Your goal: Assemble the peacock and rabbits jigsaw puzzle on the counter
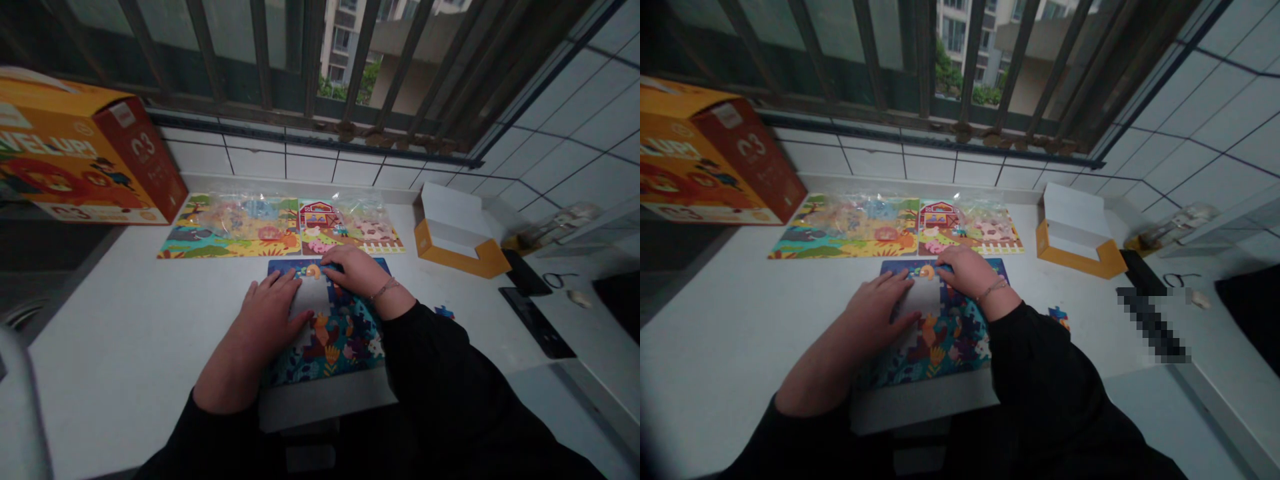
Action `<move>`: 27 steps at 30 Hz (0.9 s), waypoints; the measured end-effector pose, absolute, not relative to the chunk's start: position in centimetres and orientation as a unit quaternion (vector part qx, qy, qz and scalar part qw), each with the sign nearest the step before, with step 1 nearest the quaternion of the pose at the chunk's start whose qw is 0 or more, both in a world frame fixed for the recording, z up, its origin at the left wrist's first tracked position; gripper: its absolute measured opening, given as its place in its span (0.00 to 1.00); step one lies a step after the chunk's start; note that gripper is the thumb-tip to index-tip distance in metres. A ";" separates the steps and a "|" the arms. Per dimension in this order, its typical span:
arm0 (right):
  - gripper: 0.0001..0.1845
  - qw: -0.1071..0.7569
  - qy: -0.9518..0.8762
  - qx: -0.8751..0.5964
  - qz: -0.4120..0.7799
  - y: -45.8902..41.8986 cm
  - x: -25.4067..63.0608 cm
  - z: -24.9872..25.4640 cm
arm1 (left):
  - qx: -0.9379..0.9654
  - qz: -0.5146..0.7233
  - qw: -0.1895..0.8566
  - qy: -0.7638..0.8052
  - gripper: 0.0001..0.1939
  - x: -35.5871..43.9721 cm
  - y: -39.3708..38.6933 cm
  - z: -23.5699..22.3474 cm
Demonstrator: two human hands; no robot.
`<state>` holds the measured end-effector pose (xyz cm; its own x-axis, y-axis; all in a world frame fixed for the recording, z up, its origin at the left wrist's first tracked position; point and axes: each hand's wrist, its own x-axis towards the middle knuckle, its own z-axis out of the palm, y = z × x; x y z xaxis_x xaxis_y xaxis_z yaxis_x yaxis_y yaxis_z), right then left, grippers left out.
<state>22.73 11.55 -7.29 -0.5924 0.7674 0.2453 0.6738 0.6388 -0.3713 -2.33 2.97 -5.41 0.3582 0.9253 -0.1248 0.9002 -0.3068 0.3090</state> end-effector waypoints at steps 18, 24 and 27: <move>0.17 0.165 -0.919 -0.344 0.104 11.0 21.7 -7.2 | 0.746 0.050 0.106 0.655 0.25 -4.7 4.2 -5.1; 0.20 0.122 -0.913 -0.383 0.073 10.5 21.1 -7.0 | 0.758 0.069 0.119 0.637 0.25 -4.6 4.1 -5.6; 0.20 0.108 -0.911 -0.392 0.064 10.3 20.9 -6.9 | 0.752 0.081 0.128 0.641 0.24 -4.8 4.0 -5.3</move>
<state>20.92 10.29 -6.92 -0.6694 0.7282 0.1472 0.7005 0.6847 -0.2013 -4.84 3.98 -5.32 0.1652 0.9854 -0.0423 0.9436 -0.1454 0.2974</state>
